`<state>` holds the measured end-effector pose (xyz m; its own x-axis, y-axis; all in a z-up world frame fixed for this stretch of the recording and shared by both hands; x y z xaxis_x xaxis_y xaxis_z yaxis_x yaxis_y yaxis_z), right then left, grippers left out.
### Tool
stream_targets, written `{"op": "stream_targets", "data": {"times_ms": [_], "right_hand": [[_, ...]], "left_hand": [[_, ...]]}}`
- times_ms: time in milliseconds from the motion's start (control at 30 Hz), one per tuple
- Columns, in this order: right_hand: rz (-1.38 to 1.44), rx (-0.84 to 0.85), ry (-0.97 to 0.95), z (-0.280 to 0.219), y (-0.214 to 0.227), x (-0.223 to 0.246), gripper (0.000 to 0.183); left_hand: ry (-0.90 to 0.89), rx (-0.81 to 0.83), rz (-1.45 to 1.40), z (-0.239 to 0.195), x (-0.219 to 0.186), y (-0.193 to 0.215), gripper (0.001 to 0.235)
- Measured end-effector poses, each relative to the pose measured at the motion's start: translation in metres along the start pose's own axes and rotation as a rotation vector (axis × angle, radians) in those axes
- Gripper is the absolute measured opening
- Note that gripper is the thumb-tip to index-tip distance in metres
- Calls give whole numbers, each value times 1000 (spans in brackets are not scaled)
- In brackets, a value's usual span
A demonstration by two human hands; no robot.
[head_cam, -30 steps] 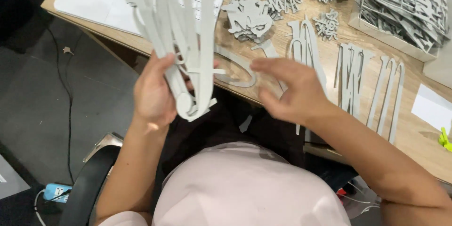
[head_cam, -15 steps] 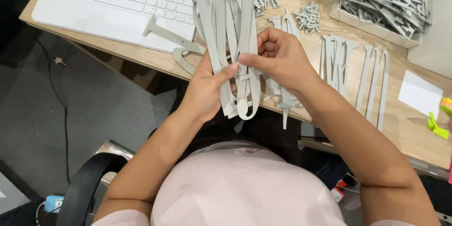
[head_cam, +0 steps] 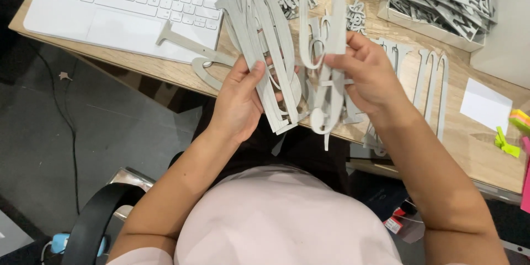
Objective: Sorting and organizing various white foam or plastic cutouts on a wooden desk
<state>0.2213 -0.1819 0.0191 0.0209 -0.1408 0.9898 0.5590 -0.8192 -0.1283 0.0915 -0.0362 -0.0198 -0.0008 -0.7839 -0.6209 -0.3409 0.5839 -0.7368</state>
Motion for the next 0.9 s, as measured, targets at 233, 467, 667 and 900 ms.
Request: {"op": "stream_targets", "data": {"times_ms": [233,467,667,900], "right_hand": [[120,10,75,3,20,-5,34],[-233,-23,-43,14,42,4,85],[-578,104,-141,14,53,1,77],[-943,180,-80,7,29,39,61]], "left_hand": [[31,-2,43,12,15,-1,11],[192,-20,-62,7,12,-12,46],[162,57,-55,5,8,-17,59],[162,61,-78,8,11,-9,54]]}}
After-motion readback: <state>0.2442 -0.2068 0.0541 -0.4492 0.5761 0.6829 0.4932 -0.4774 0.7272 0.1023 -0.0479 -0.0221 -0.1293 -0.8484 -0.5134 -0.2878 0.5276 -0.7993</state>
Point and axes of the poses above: each hand's wrist, its own z-axis towards the middle knuckle, its own y-axis out of the back of the hand, x = y × z, the point moved 7 cm from there along z, towards the middle knuckle, and after that the axes turned 13 degrees about y, right-handed, at the moved point
